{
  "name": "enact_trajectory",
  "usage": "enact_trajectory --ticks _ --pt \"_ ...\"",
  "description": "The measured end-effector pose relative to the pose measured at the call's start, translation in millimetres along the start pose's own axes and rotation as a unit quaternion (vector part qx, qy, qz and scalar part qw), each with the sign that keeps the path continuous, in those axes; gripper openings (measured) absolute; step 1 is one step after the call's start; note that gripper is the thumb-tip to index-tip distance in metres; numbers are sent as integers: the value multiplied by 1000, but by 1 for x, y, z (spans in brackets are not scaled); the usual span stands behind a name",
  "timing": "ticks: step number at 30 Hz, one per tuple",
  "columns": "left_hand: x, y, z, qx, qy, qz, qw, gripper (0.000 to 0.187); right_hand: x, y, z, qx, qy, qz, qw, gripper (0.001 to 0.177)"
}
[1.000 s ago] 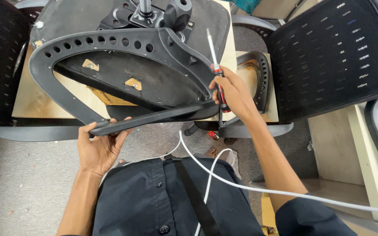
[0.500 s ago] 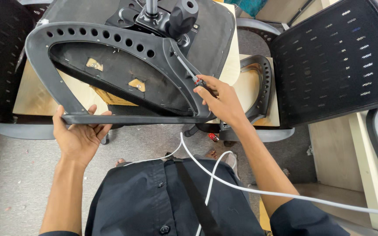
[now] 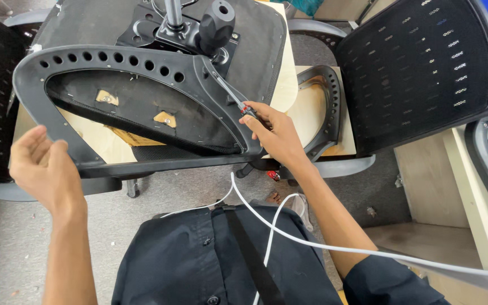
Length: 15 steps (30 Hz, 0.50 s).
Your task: The person attaches a black plastic chair frame to an office chair base using a screwdriver. They align the frame, insert screws, and tighten them to secure the frame to the base.
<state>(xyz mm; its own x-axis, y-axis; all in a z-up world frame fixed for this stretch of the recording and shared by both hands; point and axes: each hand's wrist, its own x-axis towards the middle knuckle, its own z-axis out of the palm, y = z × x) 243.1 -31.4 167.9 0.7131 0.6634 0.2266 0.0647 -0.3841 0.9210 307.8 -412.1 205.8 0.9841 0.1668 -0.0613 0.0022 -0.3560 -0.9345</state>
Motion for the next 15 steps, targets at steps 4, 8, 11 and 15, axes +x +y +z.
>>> enact_trajectory --ticks 4,8,11,15 --pt "21 46 24 -31 -156 76 984 22 -1 1 2 6 8 -10 1000 43" --pt "4 79 90 -45 -326 -13 944 22 -2 0 2 -2 15 -20 1000 42" --pt "-24 89 135 -9 -403 69 913 26 -3 -2 2 -5 14 -23 1000 40" --pt "-51 82 178 -1 -427 131 895 31 -4 -5 2 -13 16 -23 1000 37"
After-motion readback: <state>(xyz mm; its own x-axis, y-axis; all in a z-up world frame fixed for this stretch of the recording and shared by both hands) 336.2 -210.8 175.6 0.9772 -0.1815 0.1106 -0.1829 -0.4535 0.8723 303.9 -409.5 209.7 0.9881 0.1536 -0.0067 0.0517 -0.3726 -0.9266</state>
